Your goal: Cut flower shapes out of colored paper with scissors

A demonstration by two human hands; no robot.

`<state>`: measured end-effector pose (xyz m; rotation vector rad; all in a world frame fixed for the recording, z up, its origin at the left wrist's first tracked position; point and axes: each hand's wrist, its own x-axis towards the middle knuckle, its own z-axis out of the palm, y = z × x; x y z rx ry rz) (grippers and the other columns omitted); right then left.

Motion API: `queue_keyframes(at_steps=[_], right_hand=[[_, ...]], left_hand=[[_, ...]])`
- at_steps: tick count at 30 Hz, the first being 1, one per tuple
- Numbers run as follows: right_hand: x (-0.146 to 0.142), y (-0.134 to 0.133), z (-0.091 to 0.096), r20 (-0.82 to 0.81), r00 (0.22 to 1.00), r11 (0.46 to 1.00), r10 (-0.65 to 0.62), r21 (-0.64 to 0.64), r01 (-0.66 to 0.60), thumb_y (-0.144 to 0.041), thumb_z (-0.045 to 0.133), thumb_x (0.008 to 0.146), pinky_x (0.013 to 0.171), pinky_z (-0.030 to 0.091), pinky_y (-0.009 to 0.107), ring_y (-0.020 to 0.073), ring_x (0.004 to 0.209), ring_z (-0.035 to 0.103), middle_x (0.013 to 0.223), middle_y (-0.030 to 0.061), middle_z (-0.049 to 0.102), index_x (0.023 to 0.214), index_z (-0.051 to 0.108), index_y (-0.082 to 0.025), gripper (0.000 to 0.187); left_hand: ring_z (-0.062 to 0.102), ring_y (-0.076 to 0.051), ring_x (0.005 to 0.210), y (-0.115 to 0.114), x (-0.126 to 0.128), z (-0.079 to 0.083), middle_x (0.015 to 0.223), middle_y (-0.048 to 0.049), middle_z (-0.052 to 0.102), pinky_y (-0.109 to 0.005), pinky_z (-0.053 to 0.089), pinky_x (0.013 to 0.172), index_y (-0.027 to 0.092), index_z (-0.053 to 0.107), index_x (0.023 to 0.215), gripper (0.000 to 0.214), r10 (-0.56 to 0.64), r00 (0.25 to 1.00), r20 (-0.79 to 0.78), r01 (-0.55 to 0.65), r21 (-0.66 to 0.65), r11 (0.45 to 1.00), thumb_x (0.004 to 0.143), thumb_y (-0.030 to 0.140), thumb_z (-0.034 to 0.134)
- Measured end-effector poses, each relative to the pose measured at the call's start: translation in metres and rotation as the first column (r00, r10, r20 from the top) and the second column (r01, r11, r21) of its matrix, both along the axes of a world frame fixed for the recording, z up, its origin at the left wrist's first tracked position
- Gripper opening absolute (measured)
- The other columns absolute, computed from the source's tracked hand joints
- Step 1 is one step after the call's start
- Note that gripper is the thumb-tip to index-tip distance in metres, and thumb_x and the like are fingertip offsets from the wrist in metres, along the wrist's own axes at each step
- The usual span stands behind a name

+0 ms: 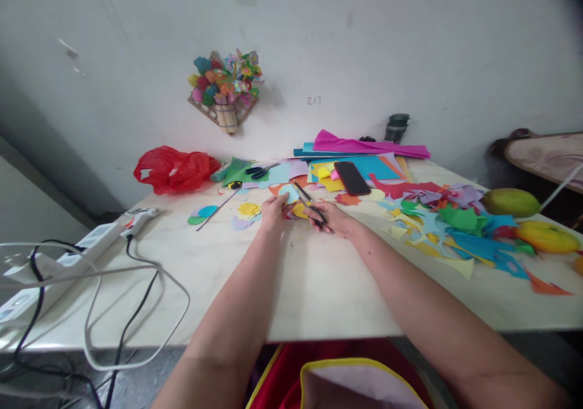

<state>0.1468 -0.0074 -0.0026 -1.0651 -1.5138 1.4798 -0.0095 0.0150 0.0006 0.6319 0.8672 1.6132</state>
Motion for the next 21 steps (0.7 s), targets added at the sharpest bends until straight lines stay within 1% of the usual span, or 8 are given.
queue_keyframes(at_steps=[6,12,18,21], right_hand=[[-0.0001,-0.0003,-0.0001,0.003,1.0,1.0,-0.001,-0.009,0.001,-0.03,0.066,0.084,0.027,0.021,0.014,0.0044,0.035,0.046,0.054,-0.0036,0.055,0.07,0.054,-0.015,0.023],[-0.0006,-0.0012,0.0019,0.019,1.0,1.0,-0.008,-0.021,0.008,-0.027,0.064,0.084,0.027,0.02,0.014,0.0042,0.034,0.045,0.053,-0.0036,0.054,0.071,0.054,-0.015,0.02],[-0.0008,-0.0005,0.0006,0.027,1.0,1.0,-0.011,-0.01,0.011,-0.026,0.063,0.085,0.026,0.019,0.014,0.0041,0.034,0.044,0.052,-0.0042,0.053,0.073,0.055,-0.014,0.019],[-0.0007,0.0003,-0.0017,0.025,1.0,1.0,-0.008,0.006,0.008,-0.027,0.065,0.084,0.027,0.019,0.014,0.0042,0.035,0.045,0.052,-0.0043,0.053,0.074,0.056,-0.015,0.018]], left_hand=[[0.065,-0.014,0.056,-0.0023,-0.0017,0.0019,0.056,0.0013,0.06,-0.029,0.056,0.067,0.015,0.053,0.061,0.026,-0.008,1.0,-0.008,0.009,0.008,1.0,0.06,0.013,0.078],[0.064,-0.013,0.055,-0.0025,-0.0027,0.0017,0.055,0.0021,0.059,-0.028,0.056,0.066,0.015,0.051,0.06,0.027,-0.012,1.0,-0.009,0.012,0.025,1.0,0.059,0.012,0.077],[0.067,-0.016,0.061,0.0008,-0.004,-0.0015,0.062,-0.0018,0.065,-0.03,0.056,0.068,0.014,0.056,0.067,0.021,-0.022,1.0,-0.006,0.022,0.011,1.0,0.061,0.013,0.076],[0.068,-0.016,0.061,0.0019,-0.0041,-0.0026,0.066,-0.0045,0.067,-0.029,0.056,0.066,0.013,0.058,0.07,0.018,-0.032,0.999,-0.012,0.032,0.003,0.999,0.063,0.013,0.075]])
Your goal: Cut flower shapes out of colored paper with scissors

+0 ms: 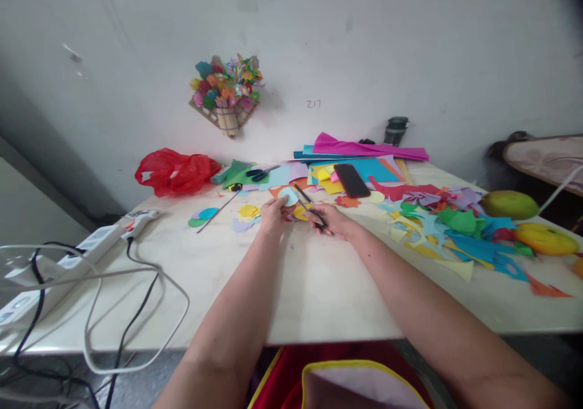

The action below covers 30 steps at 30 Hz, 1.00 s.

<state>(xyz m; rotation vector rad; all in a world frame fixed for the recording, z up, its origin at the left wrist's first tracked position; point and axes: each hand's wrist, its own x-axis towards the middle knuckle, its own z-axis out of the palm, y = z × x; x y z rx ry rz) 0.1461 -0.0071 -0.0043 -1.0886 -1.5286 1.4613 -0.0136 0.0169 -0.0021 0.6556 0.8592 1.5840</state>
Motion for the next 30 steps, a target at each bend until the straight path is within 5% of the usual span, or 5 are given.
queue_keyframes(at_steps=[30], right_hand=[[-0.005,-0.009,0.01,-0.105,0.994,0.999,-0.04,0.005,0.04,-0.025,0.067,0.07,0.033,0.024,0.02,0.0078,0.037,0.043,0.049,-0.0035,0.051,0.074,0.062,-0.015,0.012]], left_hand=[[0.064,-0.014,0.054,-0.009,0.009,0.011,0.058,-0.0024,0.062,-0.026,0.054,0.06,0.012,0.057,0.062,0.013,0.081,0.996,0.034,-0.08,-0.03,0.996,0.065,0.009,0.069]])
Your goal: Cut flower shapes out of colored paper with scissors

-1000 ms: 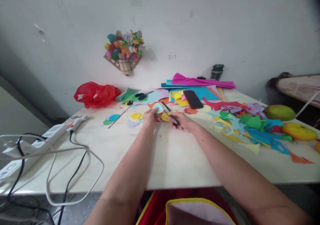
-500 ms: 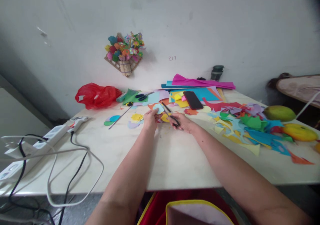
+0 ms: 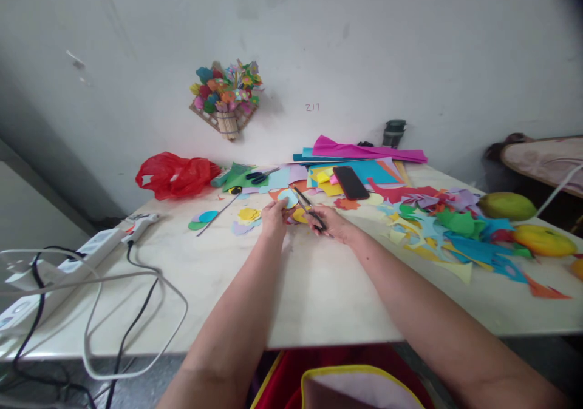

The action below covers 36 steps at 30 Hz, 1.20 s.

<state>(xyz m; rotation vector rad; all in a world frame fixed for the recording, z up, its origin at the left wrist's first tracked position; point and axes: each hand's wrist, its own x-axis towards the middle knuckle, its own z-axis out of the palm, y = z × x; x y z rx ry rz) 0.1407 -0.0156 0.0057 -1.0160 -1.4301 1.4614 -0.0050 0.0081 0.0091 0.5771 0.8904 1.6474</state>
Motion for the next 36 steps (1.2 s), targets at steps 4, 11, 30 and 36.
queue_keyframes(at_steps=[4,11,30,36], right_hand=[[-0.001,-0.002,0.002,-0.01,1.0,1.0,-0.012,-0.003,0.012,-0.024,0.066,0.068,0.032,0.022,0.02,0.008,0.038,0.043,0.048,-0.0034,0.05,0.071,0.061,-0.016,0.011],[-0.002,0.003,-0.005,-0.025,1.0,1.0,-0.016,0.026,0.017,-0.021,0.068,0.065,0.034,0.023,0.02,0.0092,0.039,0.044,0.051,-0.0025,0.052,0.073,0.06,-0.017,0.012],[-0.02,-0.008,-0.003,-0.105,0.99,0.992,-0.091,0.076,0.099,-0.044,0.071,0.073,0.034,0.023,0.02,0.0091,0.042,0.047,0.055,-0.0018,0.055,0.075,0.057,-0.018,0.029],[-0.027,-0.006,-0.01,-0.167,0.978,0.99,-0.124,0.041,0.133,-0.048,0.072,0.072,0.036,0.027,0.021,0.0096,0.044,0.05,0.058,-0.0019,0.056,0.081,0.062,-0.019,0.032]], left_hand=[[0.062,-0.013,0.053,0.0,0.001,0.0,0.059,-0.0028,0.062,-0.026,0.054,0.06,0.011,0.058,0.063,0.012,0.023,1.0,-0.005,-0.023,0.007,1.0,0.065,0.009,0.069],[0.059,-0.011,0.049,-0.001,0.006,-0.001,0.054,0.0004,0.058,-0.024,0.053,0.058,0.014,0.054,0.059,0.017,0.081,0.997,-0.004,-0.081,0.029,0.996,0.062,0.011,0.07],[0.049,-0.008,0.044,-0.016,0.037,0.007,0.048,0.005,0.048,-0.02,0.037,0.048,0.019,0.045,0.055,0.024,0.312,0.95,-0.03,-0.313,-0.014,0.95,0.072,0.02,0.062],[0.04,-0.007,0.036,-0.022,0.041,0.009,0.045,0.0068,0.046,-0.02,0.03,0.041,0.02,0.046,0.061,0.022,0.273,0.962,-0.003,-0.273,-0.019,0.962,0.074,0.027,0.061]])
